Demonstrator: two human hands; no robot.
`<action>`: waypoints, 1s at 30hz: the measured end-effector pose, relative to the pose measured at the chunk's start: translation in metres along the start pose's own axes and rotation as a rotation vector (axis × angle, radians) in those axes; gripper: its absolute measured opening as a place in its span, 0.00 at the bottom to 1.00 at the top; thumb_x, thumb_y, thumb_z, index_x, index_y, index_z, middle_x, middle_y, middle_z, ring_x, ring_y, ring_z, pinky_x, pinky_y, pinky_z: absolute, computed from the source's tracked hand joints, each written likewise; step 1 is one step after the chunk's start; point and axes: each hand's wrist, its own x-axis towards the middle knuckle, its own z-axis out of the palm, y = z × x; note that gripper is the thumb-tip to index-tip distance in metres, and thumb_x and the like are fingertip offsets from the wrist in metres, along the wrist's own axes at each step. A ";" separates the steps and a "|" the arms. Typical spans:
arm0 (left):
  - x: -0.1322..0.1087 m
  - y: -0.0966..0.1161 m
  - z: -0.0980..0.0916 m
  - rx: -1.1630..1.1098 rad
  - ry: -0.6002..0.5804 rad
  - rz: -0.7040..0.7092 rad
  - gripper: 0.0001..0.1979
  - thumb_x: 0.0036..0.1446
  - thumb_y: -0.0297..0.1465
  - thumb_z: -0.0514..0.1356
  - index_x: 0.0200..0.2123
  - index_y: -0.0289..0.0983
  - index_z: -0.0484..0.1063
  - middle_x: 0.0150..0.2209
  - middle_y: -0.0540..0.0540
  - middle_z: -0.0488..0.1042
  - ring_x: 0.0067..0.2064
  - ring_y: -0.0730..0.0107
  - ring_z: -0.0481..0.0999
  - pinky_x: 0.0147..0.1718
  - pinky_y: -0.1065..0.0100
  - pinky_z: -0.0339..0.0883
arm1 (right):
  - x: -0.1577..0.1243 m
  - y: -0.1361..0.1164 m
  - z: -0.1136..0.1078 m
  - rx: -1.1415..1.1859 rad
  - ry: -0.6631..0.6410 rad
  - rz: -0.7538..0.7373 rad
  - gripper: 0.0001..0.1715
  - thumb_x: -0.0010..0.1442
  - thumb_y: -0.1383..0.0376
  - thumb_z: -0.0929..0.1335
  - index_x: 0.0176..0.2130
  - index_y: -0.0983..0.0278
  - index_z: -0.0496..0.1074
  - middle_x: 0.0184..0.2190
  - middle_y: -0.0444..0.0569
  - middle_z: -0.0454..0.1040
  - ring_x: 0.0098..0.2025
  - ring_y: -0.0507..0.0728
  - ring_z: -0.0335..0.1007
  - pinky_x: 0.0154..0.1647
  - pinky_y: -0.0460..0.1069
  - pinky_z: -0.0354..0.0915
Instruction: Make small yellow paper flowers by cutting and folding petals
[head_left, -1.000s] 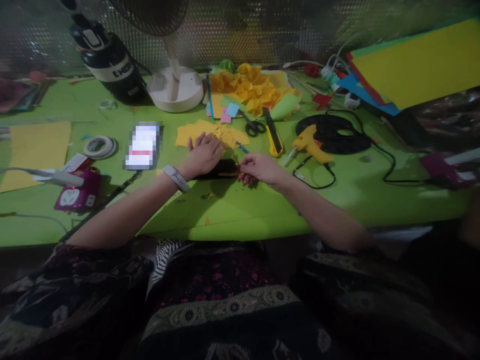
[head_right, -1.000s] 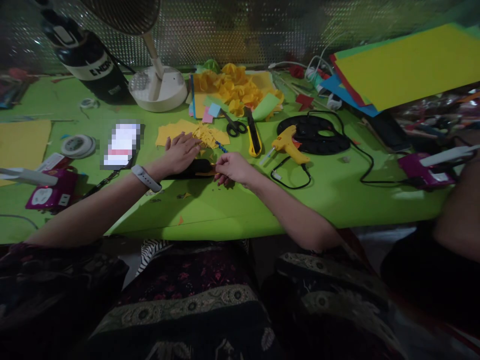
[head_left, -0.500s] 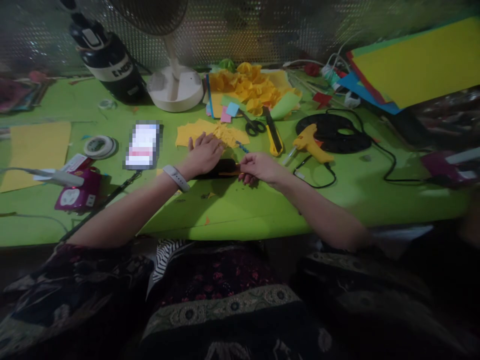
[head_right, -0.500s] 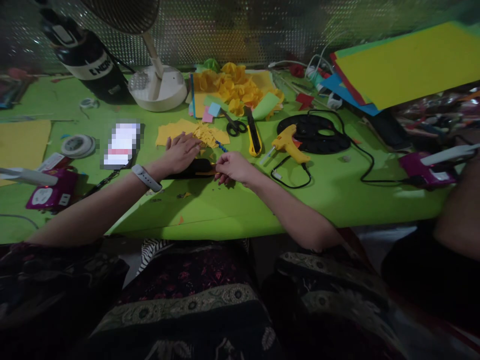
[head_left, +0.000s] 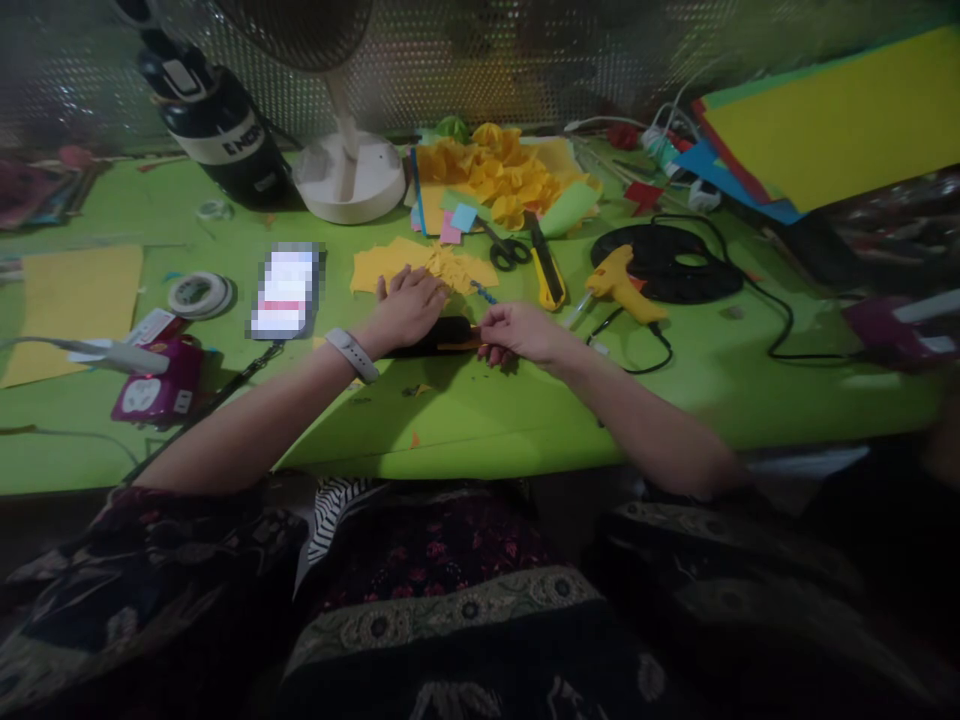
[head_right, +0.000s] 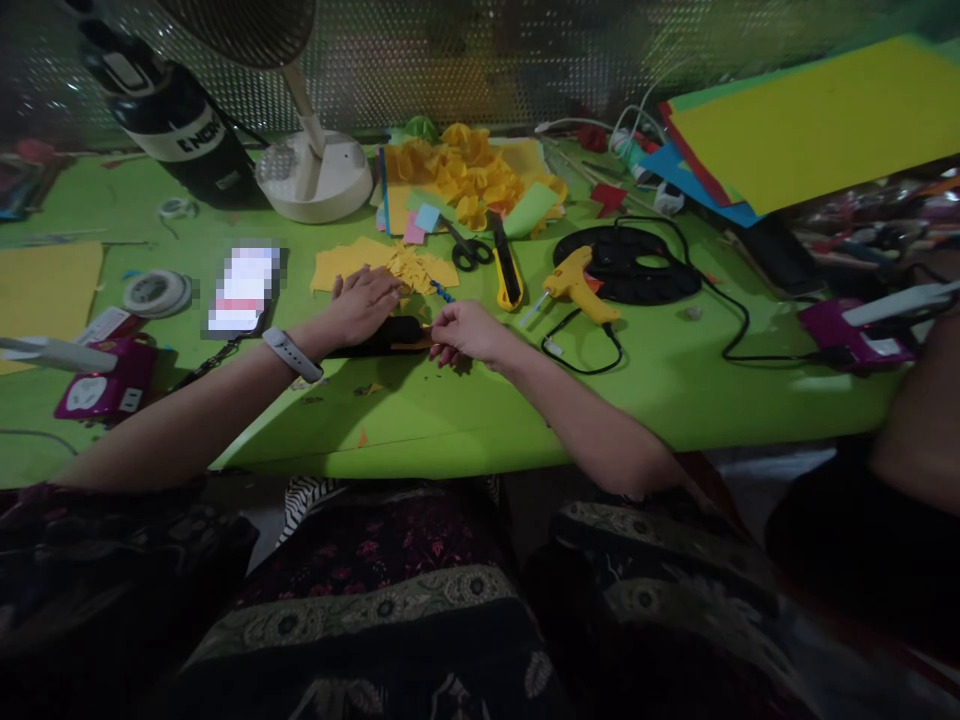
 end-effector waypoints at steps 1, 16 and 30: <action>0.000 0.000 0.000 -0.004 0.001 0.005 0.24 0.67 0.39 0.40 0.60 0.42 0.65 0.68 0.42 0.57 0.71 0.47 0.47 0.66 0.41 0.37 | 0.000 0.000 0.000 0.003 -0.002 -0.004 0.17 0.61 0.78 0.68 0.24 0.65 0.65 0.17 0.44 0.75 0.15 0.46 0.69 0.14 0.39 0.64; 0.004 -0.006 0.005 0.011 0.015 0.026 0.24 0.68 0.39 0.40 0.59 0.44 0.65 0.67 0.44 0.59 0.70 0.49 0.49 0.66 0.41 0.38 | -0.001 -0.003 0.000 0.000 0.004 0.006 0.15 0.60 0.80 0.68 0.25 0.66 0.66 0.16 0.44 0.75 0.14 0.46 0.68 0.13 0.39 0.63; 0.003 -0.004 0.006 0.055 0.032 0.019 0.25 0.68 0.37 0.40 0.61 0.42 0.65 0.67 0.42 0.59 0.70 0.48 0.50 0.65 0.41 0.40 | -0.001 -0.003 0.000 0.015 0.003 -0.008 0.16 0.59 0.80 0.68 0.25 0.66 0.66 0.16 0.44 0.75 0.14 0.46 0.68 0.12 0.38 0.63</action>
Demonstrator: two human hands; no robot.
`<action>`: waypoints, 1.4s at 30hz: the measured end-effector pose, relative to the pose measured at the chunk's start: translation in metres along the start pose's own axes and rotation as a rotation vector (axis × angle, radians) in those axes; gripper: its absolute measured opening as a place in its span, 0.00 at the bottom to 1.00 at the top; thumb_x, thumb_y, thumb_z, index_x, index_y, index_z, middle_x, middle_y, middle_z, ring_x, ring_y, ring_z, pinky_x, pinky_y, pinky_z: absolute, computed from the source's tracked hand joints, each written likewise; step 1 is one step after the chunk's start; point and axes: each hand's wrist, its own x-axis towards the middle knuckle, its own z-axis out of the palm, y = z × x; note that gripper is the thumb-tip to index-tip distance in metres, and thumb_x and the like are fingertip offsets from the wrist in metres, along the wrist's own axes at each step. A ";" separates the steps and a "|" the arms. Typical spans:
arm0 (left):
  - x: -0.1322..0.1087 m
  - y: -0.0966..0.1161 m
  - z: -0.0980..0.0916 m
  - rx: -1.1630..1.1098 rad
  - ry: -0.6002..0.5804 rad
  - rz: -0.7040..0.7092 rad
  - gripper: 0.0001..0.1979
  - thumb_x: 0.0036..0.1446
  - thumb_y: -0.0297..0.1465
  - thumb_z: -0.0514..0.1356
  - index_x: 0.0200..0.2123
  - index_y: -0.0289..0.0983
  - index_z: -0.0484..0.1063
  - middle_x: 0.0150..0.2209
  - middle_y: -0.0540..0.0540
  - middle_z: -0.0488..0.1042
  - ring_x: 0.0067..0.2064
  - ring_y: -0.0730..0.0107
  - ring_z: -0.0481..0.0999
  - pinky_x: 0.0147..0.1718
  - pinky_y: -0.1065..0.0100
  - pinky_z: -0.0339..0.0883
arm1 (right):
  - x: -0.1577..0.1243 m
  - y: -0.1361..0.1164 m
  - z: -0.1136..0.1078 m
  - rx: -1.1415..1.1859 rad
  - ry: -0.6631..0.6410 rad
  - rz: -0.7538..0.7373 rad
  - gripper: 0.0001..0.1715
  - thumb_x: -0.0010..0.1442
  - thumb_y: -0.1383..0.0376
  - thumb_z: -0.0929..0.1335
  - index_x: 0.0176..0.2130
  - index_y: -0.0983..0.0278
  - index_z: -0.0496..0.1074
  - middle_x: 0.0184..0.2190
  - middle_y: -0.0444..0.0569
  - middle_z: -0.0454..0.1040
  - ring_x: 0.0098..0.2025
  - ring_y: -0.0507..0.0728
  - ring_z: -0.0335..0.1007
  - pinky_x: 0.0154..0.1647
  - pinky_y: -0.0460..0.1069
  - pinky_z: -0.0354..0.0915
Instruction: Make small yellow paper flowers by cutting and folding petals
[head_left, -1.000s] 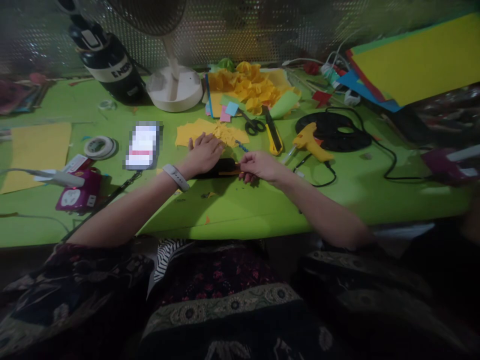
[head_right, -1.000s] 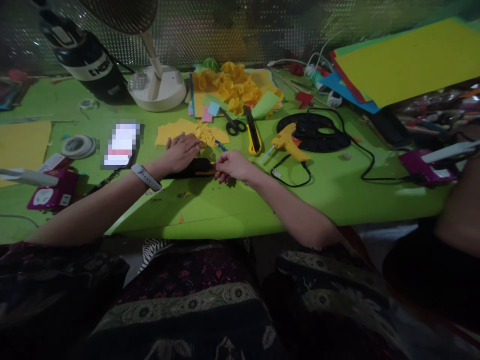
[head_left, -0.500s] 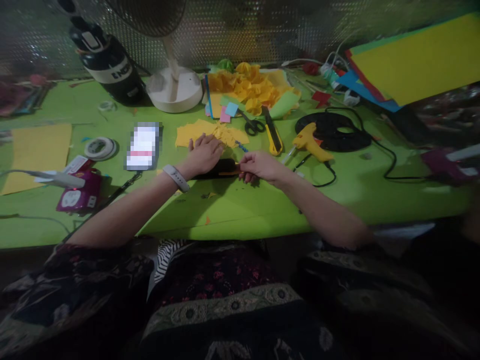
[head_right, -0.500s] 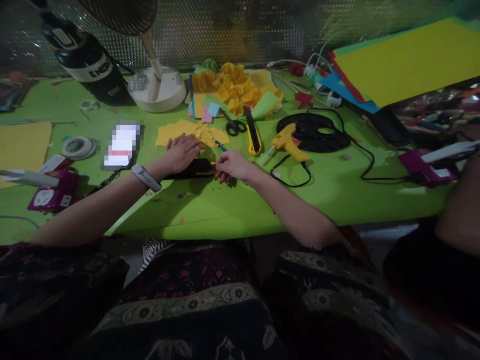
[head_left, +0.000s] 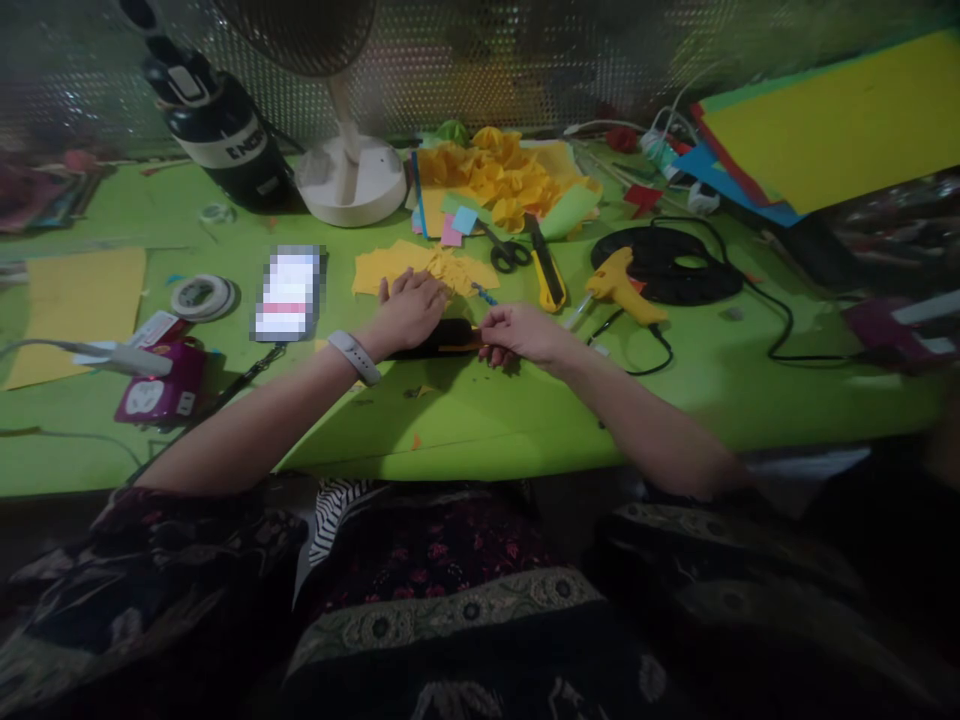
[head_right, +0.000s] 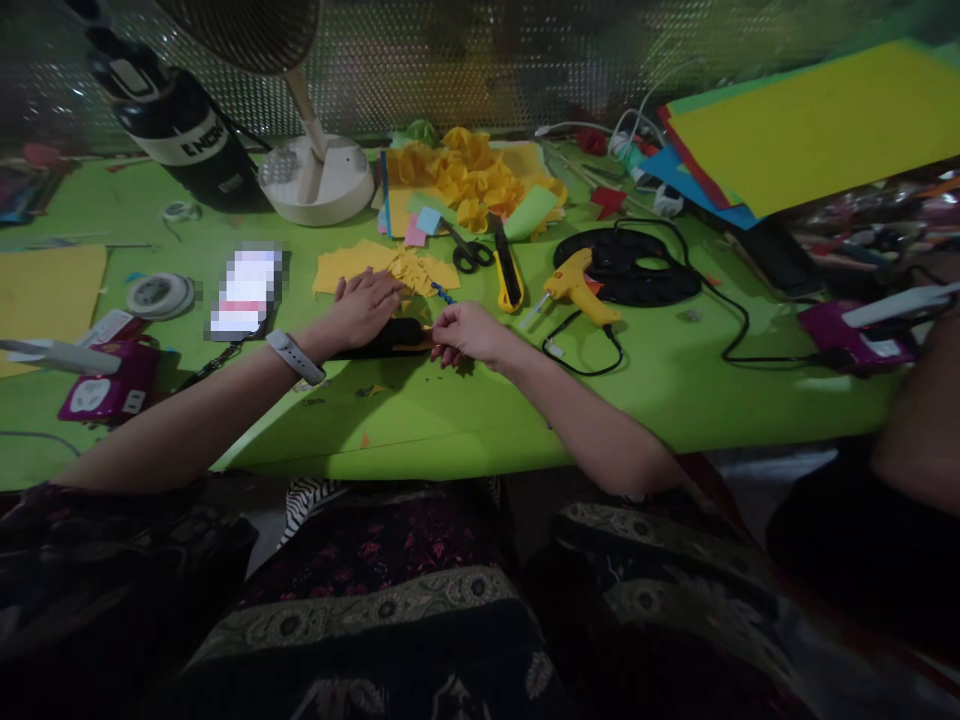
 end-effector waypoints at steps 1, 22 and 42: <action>0.000 0.000 0.000 -0.001 0.007 0.003 0.24 0.68 0.37 0.40 0.60 0.42 0.65 0.67 0.42 0.60 0.70 0.48 0.51 0.65 0.41 0.41 | -0.001 -0.001 0.000 -0.001 0.000 -0.001 0.16 0.59 0.80 0.68 0.24 0.66 0.66 0.16 0.44 0.75 0.14 0.46 0.68 0.12 0.38 0.63; 0.003 -0.003 0.003 0.017 -0.001 0.003 0.25 0.68 0.37 0.39 0.61 0.43 0.65 0.67 0.44 0.60 0.70 0.49 0.50 0.66 0.41 0.39 | -0.002 -0.002 0.001 -0.069 0.009 0.004 0.15 0.61 0.79 0.67 0.26 0.66 0.65 0.18 0.44 0.75 0.15 0.46 0.68 0.13 0.39 0.63; -0.003 0.000 0.004 0.023 0.101 0.076 0.26 0.67 0.33 0.43 0.66 0.35 0.56 0.69 0.35 0.55 0.71 0.45 0.46 0.65 0.35 0.32 | 0.022 -0.046 0.030 -0.586 0.468 -0.769 0.31 0.67 0.48 0.62 0.62 0.61 0.59 0.63 0.57 0.59 0.69 0.65 0.48 0.69 0.61 0.47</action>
